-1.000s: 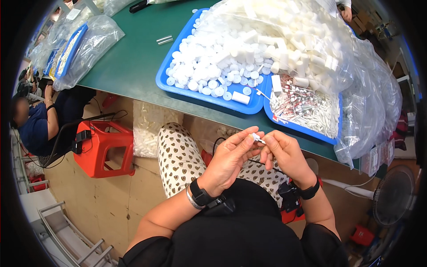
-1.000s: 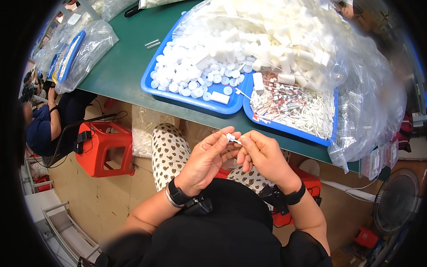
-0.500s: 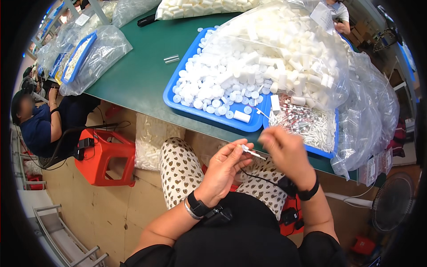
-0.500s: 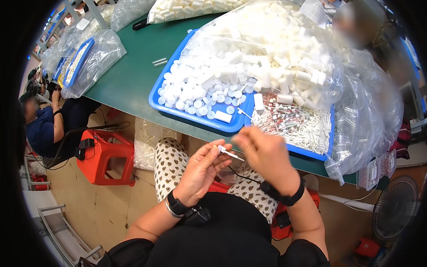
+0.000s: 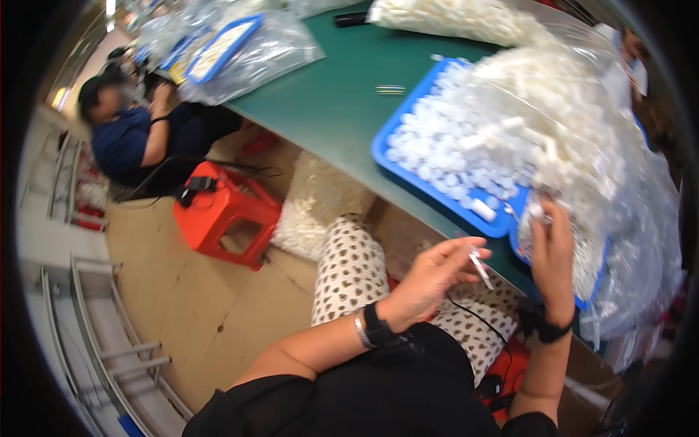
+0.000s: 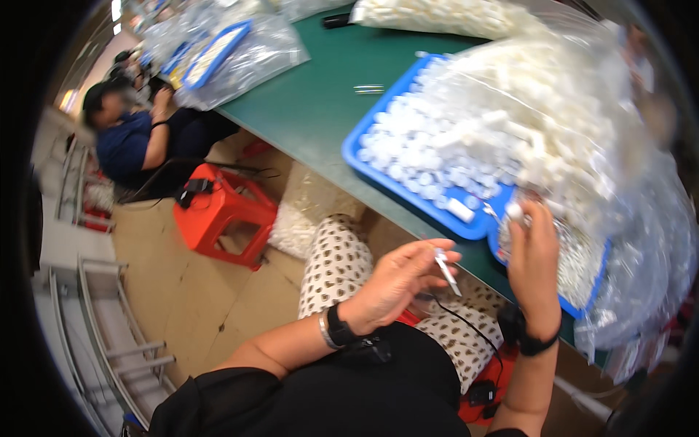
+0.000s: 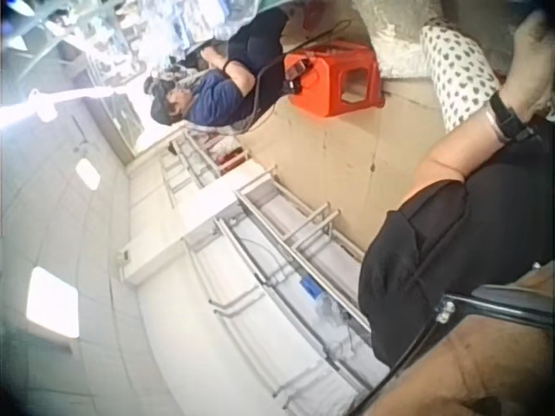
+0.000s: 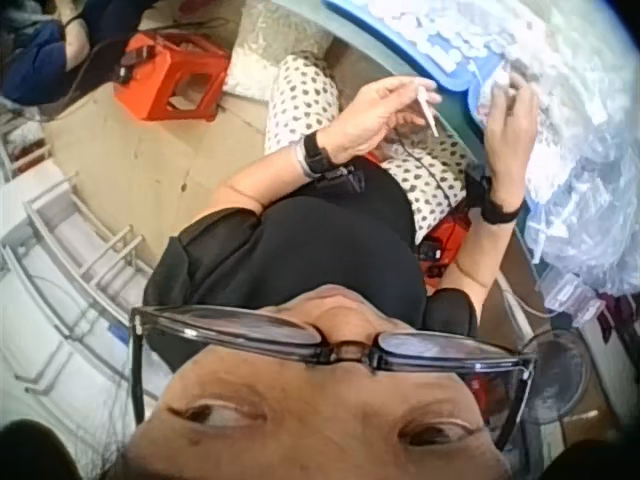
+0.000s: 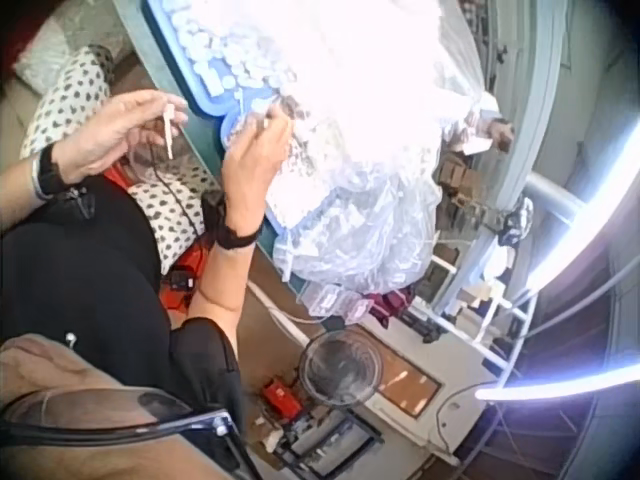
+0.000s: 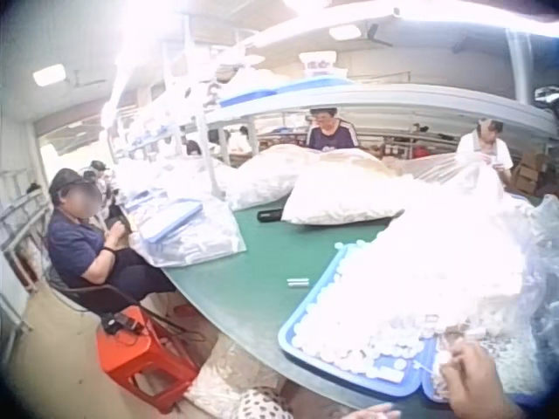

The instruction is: The person sits at a green workbench and repeatedly assembles small white cylindrical plastic components with thin metal rods. They pick up a white cylinder and a rod, insert the rod into the cylinder, and place the finished unit into a blue tray.

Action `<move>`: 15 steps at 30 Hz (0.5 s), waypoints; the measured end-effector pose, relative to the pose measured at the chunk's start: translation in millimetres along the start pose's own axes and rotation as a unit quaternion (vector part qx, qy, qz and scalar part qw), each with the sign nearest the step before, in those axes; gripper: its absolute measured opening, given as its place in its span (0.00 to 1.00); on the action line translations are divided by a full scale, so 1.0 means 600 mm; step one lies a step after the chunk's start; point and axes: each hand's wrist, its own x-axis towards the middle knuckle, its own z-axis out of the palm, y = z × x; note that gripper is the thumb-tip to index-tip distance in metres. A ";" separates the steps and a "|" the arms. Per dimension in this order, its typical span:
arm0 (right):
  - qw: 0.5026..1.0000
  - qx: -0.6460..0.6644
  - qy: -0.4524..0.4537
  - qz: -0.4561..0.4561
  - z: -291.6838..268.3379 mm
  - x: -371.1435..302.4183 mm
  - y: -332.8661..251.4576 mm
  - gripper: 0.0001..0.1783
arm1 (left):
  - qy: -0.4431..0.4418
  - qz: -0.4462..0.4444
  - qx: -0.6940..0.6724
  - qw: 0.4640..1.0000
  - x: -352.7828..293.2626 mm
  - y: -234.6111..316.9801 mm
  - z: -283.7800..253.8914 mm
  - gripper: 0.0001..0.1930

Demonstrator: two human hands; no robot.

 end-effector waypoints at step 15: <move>0.817 0.463 -0.218 0.266 -0.006 -0.090 -0.063 0.13 | -0.084 0.258 0.337 0.901 -0.020 -0.007 0.013 0.12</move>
